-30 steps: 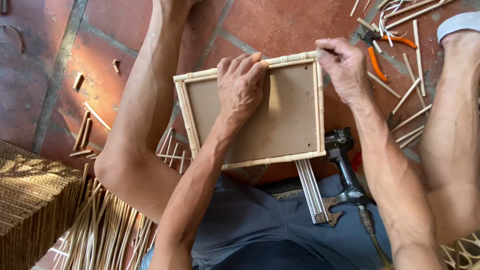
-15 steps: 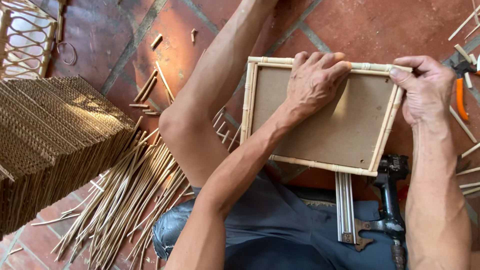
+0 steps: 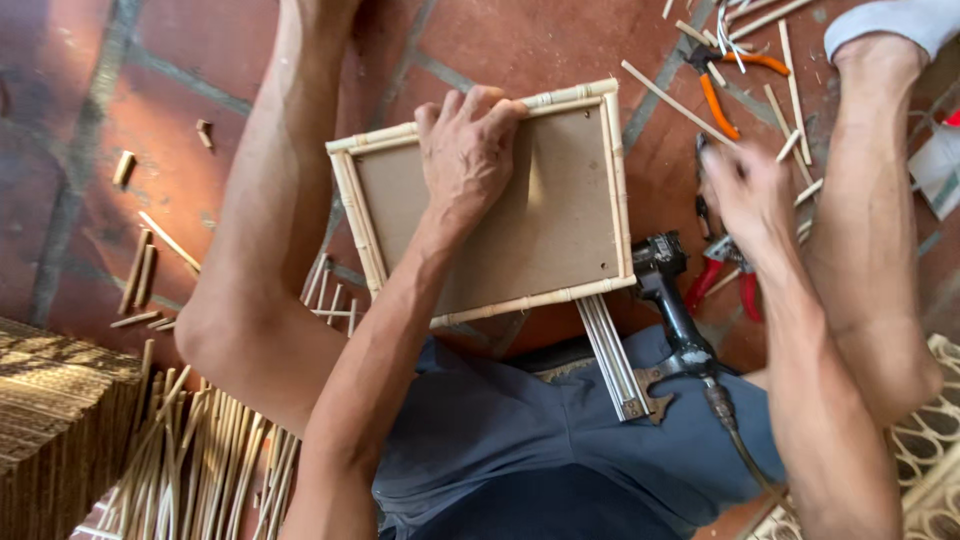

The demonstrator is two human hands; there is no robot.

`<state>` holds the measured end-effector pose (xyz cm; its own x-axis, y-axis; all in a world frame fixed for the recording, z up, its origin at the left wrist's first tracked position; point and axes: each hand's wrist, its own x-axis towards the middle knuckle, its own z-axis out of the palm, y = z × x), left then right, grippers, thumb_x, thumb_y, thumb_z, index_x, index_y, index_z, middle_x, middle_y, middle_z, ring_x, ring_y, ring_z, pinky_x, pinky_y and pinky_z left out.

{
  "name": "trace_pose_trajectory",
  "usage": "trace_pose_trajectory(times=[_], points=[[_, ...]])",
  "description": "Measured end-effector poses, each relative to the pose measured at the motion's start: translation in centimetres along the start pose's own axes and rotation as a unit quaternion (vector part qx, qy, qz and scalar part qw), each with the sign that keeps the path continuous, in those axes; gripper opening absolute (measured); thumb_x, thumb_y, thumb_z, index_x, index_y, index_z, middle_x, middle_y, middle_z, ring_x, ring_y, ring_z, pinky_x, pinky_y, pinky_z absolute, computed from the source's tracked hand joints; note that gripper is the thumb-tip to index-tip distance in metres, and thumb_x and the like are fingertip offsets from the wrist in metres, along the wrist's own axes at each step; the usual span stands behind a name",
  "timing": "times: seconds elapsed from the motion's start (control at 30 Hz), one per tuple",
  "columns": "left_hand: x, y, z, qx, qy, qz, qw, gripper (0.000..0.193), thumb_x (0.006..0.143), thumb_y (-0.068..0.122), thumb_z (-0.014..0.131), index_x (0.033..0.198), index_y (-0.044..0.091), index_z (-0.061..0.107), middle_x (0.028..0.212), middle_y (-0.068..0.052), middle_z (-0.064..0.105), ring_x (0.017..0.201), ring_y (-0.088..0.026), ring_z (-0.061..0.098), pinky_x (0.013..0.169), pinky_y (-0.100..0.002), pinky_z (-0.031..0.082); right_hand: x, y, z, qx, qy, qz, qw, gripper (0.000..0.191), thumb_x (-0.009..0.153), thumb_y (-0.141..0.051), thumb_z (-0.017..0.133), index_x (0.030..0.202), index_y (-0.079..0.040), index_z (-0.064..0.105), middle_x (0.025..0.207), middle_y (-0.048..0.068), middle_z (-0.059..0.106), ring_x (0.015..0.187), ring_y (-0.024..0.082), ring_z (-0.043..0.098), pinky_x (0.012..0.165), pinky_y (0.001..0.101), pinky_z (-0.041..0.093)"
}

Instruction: The person assembles a rectangular rattan basket by attaching thin bamboo strips to a cardboard base. They position each strip along the edges and secure it with a pneumatic nail gun, repeating the process around the frame.

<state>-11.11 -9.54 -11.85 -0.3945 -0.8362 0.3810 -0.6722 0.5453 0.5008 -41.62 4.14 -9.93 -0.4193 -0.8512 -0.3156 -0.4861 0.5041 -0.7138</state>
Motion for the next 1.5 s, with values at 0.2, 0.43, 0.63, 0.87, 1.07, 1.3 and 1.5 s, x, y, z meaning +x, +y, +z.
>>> trace_pose_trajectory(times=[0.2, 0.43, 0.63, 0.87, 1.07, 1.3, 1.5], points=[[-0.3, -0.3, 0.5, 0.009, 0.005, 0.011, 1.000, 0.016, 0.089, 0.014, 0.071, 0.101, 0.025, 0.072, 0.105, 0.006, 0.066, 0.098, -0.020, 0.058, 0.086, -0.042, 0.036, -9.5, 11.3, 0.4, 0.174, -0.244, 0.342, 0.891, 0.046, 0.098, -0.040, 0.063, 0.101, 0.005, 0.072, 0.081, 0.018, 0.073, 0.065, 0.020, 0.069, 0.058, 0.0345, 0.058], [0.1, 0.1, -0.2, -0.002, -0.001, 0.006, 1.000, 0.012, 0.092, 0.017, 0.072, 0.100, 0.025, 0.071, 0.103, 0.007, 0.064, 0.097, -0.019, 0.057, 0.087, -0.041, 0.036, -8.6, 10.0, 0.3, 0.152, -0.246, 0.324, 0.901, 0.028, 0.086, -0.014, 0.075, 0.106, 0.004, 0.067, 0.082, 0.013, 0.074, 0.061, 0.019, 0.066, 0.052, 0.0316, 0.054], [0.0, 0.3, -0.4, 0.000, -0.013, 0.003, 1.000, 0.014, 0.092, 0.015, 0.070, 0.101, 0.025, 0.072, 0.100, 0.005, 0.063, 0.095, -0.020, 0.057, 0.087, -0.042, 0.035, -11.3, -2.2, -9.4, -0.166, -0.098, 0.106, 0.975, 0.033, 0.081, -0.017, 0.083, 0.106, 0.001, 0.072, 0.090, 0.015, 0.077, 0.074, 0.021, 0.073, 0.069, 0.0365, 0.059], [0.4, 0.5, -0.9, -0.012, -0.013, -0.009, 1.000, 0.013, 0.091, 0.015, 0.070, 0.099, 0.025, 0.072, 0.099, 0.005, 0.063, 0.097, -0.020, 0.058, 0.087, -0.043, 0.035, -6.3, -10.7, -5.1, -0.357, -0.046, -0.401, 0.842, 0.059, 0.074, -0.012, 0.080, 0.128, 0.009, 0.064, 0.105, 0.019, 0.074, 0.078, 0.028, 0.073, 0.070, 0.0379, 0.059], [0.7, 0.2, -0.6, -0.017, -0.023, -0.022, 0.999, 0.015, 0.089, 0.016, 0.069, 0.100, 0.025, 0.073, 0.102, 0.006, 0.063, 0.101, -0.019, 0.058, 0.087, -0.043, 0.035, -2.4, -10.7, -1.2, -0.414, -0.040, -0.507, 0.755, 0.040, 0.082, 0.005, 0.064, 0.121, 0.003, 0.065, 0.109, 0.016, 0.074, 0.077, 0.028, 0.072, 0.069, 0.0370, 0.058], [0.8, 0.0, -0.5, -0.027, -0.041, -0.029, 0.998, 0.009, 0.094, 0.028, 0.069, 0.100, 0.024, 0.073, 0.102, 0.005, 0.062, 0.097, -0.019, 0.057, 0.088, -0.042, 0.034, -2.2, -10.8, -1.3, -0.402, -0.037, -0.517, 0.755, 0.040, 0.082, 0.006, 0.064, 0.123, 0.003, 0.064, 0.112, 0.015, 0.072, 0.081, 0.027, 0.072, 0.070, 0.0372, 0.057], [0.9, -0.1, -0.5, -0.019, -0.044, -0.028, 0.998, 0.009, 0.095, 0.028, 0.069, 0.102, 0.024, 0.073, 0.102, 0.005, 0.063, 0.098, -0.018, 0.056, 0.088, -0.042, 0.034, -2.2, -10.2, -0.8, -0.414, -0.028, -0.519, 0.747, 0.037, 0.085, 0.006, 0.065, 0.122, 0.004, 0.064, 0.109, 0.015, 0.071, 0.077, 0.026, 0.070, 0.068, 0.0370, 0.056]])
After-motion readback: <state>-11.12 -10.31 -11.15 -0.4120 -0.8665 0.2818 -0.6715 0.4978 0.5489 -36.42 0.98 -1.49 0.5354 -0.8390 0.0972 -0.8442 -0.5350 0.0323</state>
